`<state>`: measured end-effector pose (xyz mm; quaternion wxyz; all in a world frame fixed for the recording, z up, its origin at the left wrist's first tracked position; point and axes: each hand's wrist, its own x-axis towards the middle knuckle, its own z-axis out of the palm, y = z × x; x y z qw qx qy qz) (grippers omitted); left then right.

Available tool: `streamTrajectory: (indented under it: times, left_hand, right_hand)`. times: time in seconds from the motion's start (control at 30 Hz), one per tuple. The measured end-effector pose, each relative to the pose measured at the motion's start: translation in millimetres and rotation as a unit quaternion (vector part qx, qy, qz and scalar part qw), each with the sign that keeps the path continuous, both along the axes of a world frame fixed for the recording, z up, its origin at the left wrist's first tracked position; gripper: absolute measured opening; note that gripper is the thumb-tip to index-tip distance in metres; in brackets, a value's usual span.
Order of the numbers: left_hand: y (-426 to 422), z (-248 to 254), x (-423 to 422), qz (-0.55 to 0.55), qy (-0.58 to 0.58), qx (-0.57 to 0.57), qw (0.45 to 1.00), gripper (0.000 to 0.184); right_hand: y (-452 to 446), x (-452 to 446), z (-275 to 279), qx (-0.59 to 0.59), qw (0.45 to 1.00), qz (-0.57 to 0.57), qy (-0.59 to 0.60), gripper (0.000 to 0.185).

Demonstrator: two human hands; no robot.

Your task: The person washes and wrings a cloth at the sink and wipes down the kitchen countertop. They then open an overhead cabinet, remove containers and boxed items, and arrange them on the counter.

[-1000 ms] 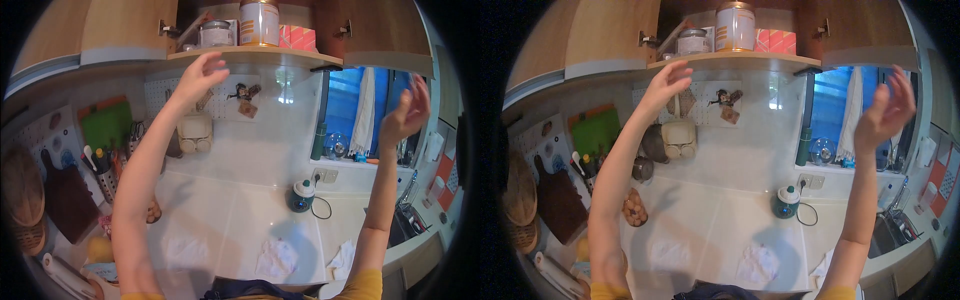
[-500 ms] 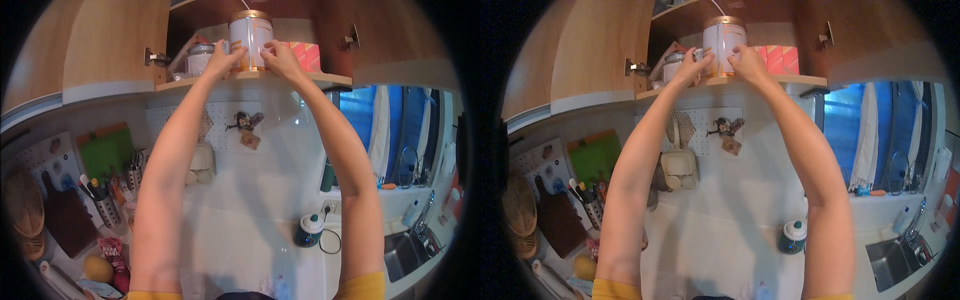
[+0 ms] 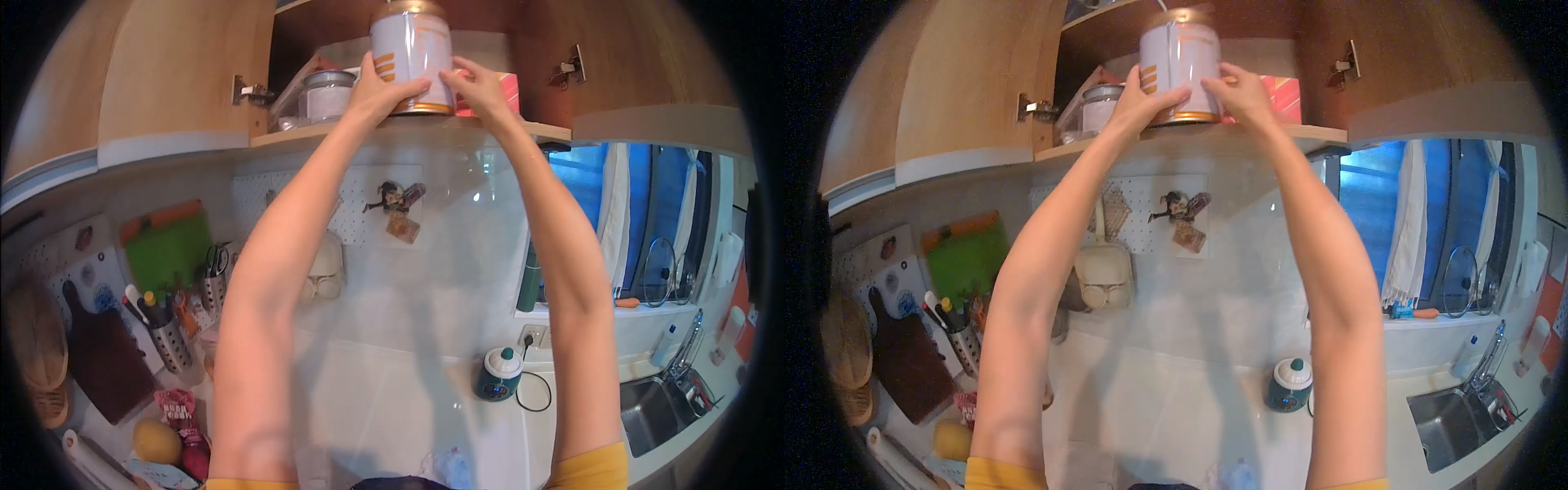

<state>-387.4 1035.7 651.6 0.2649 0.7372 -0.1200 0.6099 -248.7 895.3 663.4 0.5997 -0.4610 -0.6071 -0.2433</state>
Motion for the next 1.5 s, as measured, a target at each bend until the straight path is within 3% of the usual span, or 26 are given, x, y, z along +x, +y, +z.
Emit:
streamTrajectory:
  times: [0.07, 0.13, 0.2, 0.27, 0.3, 0.33, 0.37, 0.43, 0.47, 0.5, 0.53, 0.6, 0.67, 0.7, 0.77, 0.83, 1.0, 1.1, 1.3, 1.5]
  left_hand:
    - [-8.3, -7.2, -11.6, 0.032, -0.025, 0.011, 0.999, 0.117]
    - [-31.2, -17.6, -40.2, -0.024, -0.046, 0.073, 0.996, 0.115]
    - [-53.0, -36.2, -74.1, -0.054, -0.016, 0.061, 0.997, 0.115]
    - [-68.8, -67.6, -101.2, -0.046, -0.039, 0.1, 0.993, 0.105]
    - [-62.7, -78.8, -108.2, 0.018, -0.027, 0.131, 0.991, 0.111]
    - [-82.4, -99.9, -126.5, -0.075, -0.021, 0.073, 0.994, 0.094]
    - [-78.9, -120.0, -137.1, -0.119, -0.012, 0.075, 0.99, 0.097]
    - [-61.6, -162.7, -147.8, -0.165, 0.011, 0.048, 0.985, 0.1]
    - [-50.1, -191.2, -148.4, -0.148, 0.018, 0.024, 0.989, 0.108]
    - [-39.0, -224.0, -149.5, -0.13, 0.029, -0.001, 0.991, 0.117]
    - [-25.1, -260.7, -149.5, -0.129, 0.051, -0.029, 0.99, 0.117]
    - [3.2, -343.0, -142.4, -0.078, 0.027, -0.037, 0.996, 0.125]
    - [4.8, -440.9, -146.5, -0.098, 0.064, -0.122, 0.986, 0.129]
    - [1.0, -487.2, -152.4, -0.114, 0.091, -0.179, 0.973, 0.129]
    - [-11.4, -573.5, -164.7, -0.125, 0.147, -0.265, 0.945, 0.13]
    - [-32.1, -625.0, -179.2, -0.106, 0.197, -0.309, 0.924, 0.129]
    - [-63.0, -670.5, -193.5, -0.071, 0.288, -0.326, 0.897, 0.128]
    - [-63.6, -699.3, -174.7, -0.153, 0.25, -0.361, 0.885, 0.128]
    - [-61.8, -689.0, -163.6, -0.069, 0.303, -0.291, 0.905, 0.128]
    - [-62.5, -687.8, -163.8, -0.075, 0.311, -0.303, 0.898, 0.127]
  right_hand:
    - [-8.5, -13.4, -9.6, 0.073, 0.993, 0.091, -0.032, 0.065]
    - [-36.2, -48.7, -24.6, 0.071, 0.992, 0.095, -0.04, 0.065]
    - [-48.4, -69.5, -36.0, 0.079, 0.991, 0.088, -0.058, 0.069]
    - [-65.0, -92.6, -59.2, 0.078, 0.992, 0.07, -0.065, 0.073]
    - [-72.5, -108.8, -75.1, 0.048, 0.992, 0.108, -0.053, 0.073]
    - [-78.0, -128.0, -93.5, 0.017, 0.988, 0.147, -0.038, 0.074]
    - [-80.9, -143.9, -114.3, 0.011, 0.996, 0.086, -0.014, 0.07]
    - [-82.3, -171.6, -157.1, -0.037, 0.995, 0.093, 0.026, 0.07]
    - [-78.2, -179.7, -178.8, -0.065, 0.991, 0.105, 0.049, 0.071]
    - [-64.6, -172.0, -202.9, -0.08, 0.995, 0.059, -0.001, 0.064]
    - [-51.8, -168.9, -236.5, -0.103, 0.992, 0.061, 0.026, 0.064]
    - [-28.5, -162.0, -311.5, -0.208, 0.975, 0.028, 0.078, 0.08]
    - [-9.3, -155.9, -416.3, -0.243, 0.954, 0.057, 0.17, 0.097]
    - [-13.6, -167.8, -460.5, -0.269, 0.945, -0.004, 0.185, 0.095]
    - [-23.8, -180.7, -540.3, -0.295, 0.922, 0.026, 0.25, 0.091]
    - [-40.9, -199.0, -595.6, -0.311, 0.892, 0.024, 0.327, 0.091]
    - [-71.0, -211.5, -651.5, -0.338, 0.859, 0.024, 0.383, 0.092]
    - [-79.2, -206.9, -655.2, -0.326, 0.865, 0.01, 0.382, 0.093]
    - [-79.7, -195.0, -667.5, -0.303, 0.859, 0.015, 0.413, 0.092]
    - [-77.2, -189.2, -681.2, -0.327, 0.85, 0.005, 0.413, 0.093]
